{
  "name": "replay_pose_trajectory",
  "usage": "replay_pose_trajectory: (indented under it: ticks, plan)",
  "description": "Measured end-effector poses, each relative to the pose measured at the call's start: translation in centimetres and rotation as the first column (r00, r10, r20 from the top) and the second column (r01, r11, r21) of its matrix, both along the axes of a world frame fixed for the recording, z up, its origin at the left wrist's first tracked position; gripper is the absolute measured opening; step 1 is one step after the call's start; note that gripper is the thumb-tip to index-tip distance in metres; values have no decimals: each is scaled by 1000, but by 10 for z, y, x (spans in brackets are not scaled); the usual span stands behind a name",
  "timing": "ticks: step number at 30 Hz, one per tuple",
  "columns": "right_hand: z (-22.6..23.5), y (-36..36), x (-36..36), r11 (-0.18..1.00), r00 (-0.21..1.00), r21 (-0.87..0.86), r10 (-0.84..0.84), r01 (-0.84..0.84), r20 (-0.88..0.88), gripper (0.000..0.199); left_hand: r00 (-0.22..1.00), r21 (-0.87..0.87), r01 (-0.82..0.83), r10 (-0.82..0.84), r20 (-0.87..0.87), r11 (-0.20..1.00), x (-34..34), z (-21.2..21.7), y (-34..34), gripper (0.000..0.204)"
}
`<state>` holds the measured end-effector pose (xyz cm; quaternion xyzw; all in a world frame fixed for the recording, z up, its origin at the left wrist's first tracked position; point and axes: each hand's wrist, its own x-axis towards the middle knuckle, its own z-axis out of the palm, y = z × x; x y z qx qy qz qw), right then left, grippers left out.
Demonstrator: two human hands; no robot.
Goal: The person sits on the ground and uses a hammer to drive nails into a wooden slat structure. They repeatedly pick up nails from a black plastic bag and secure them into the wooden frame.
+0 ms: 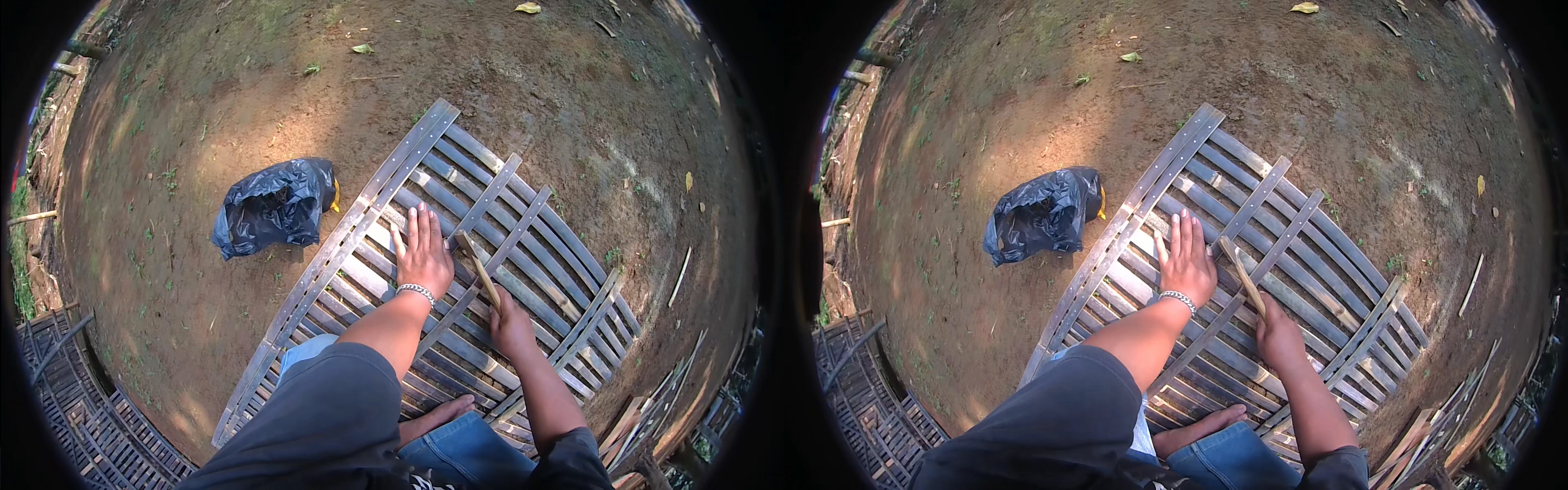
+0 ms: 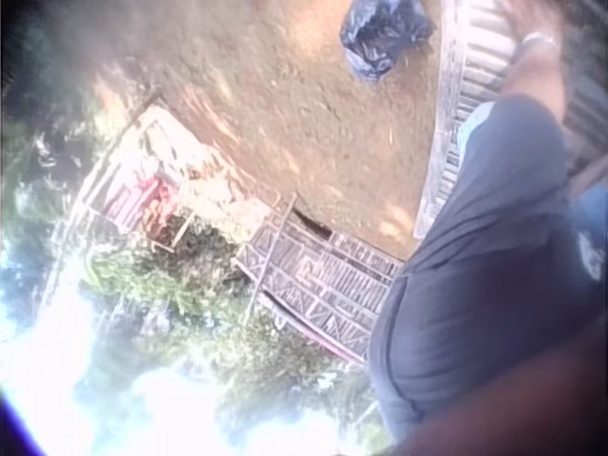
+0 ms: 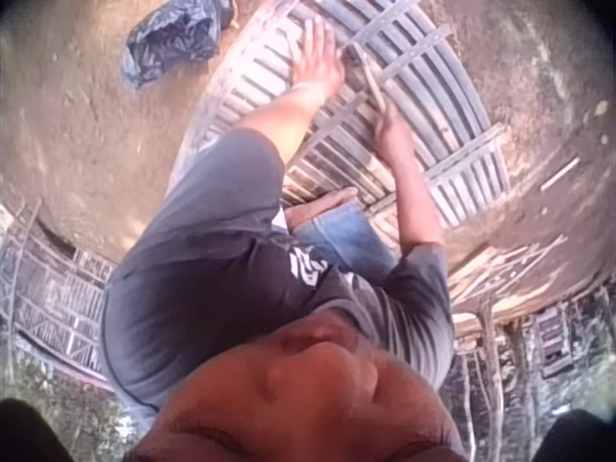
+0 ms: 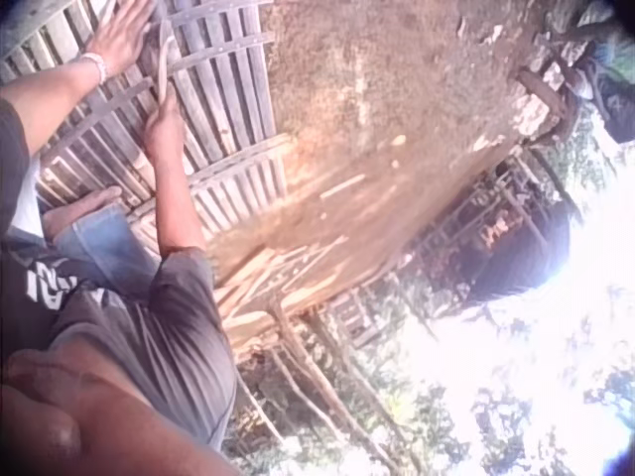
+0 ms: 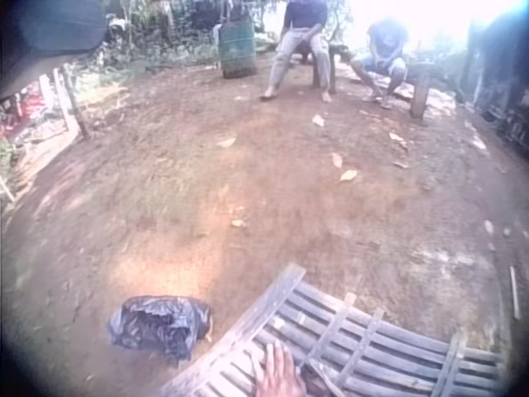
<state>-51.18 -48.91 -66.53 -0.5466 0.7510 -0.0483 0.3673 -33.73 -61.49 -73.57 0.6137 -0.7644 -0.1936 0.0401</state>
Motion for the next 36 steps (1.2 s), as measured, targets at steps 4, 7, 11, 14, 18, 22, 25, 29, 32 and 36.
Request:
replay_pose_trajectory:
  ticks: [4, 7, 11, 14, 18, 22, 25, 29, 32, 36]
  plan:
    - [-4, 6, 0, 969, 999, -246, 24, -17, 28, 45, 1000, -18, 19, -19, -22, 1000, -4, 0, -2, 68]
    - [-6, -5, -2, 994, 997, 87, -69, 71, -29, 42, 1000, 28, 15, -15, -3, 999, -1, 2, 8, 68]
    - [2, 7, 6, 966, 994, -244, -57, 79, 93, 42, 1000, 51, 10, -10, -6, 999, -3, 5, 0, 67]
    - [-7, 3, 2, 997, 998, 50, -55, 56, -6, 44, 1000, 4, 4, -4, -5, 1000, -2, -4, 5, 67]
    - [25, 13, -12, 994, 995, 42, -98, 97, 25, 45, 999, -39, 20, -22, -40, 999, -1, -6, 3, 66]
    - [64, 60, -51, 980, 991, 153, -124, 129, -45, 47, 997, 151, 82, -81, -14, 985, 26, 21, -10, 67]
    - [91, 142, -79, 956, 968, 156, -241, 250, -75, 47, 830, -133, 213, -251, -498, 968, 75, 59, -19, 34]
    - [100, 237, -57, 847, 855, 114, -510, 519, -101, 49, 853, -500, -260, -46, -520, 826, 161, 97, -57, 11]
    - [50, 286, -25, 744, 742, -83, -668, 663, -55, 47, 929, -248, -290, 210, -306, 924, 222, 83, -108, 19]
    - [46, 259, 1, 383, 364, 351, -924, 854, 122, 41, 976, 147, -180, 157, 154, 973, 252, 62, -156, 23]
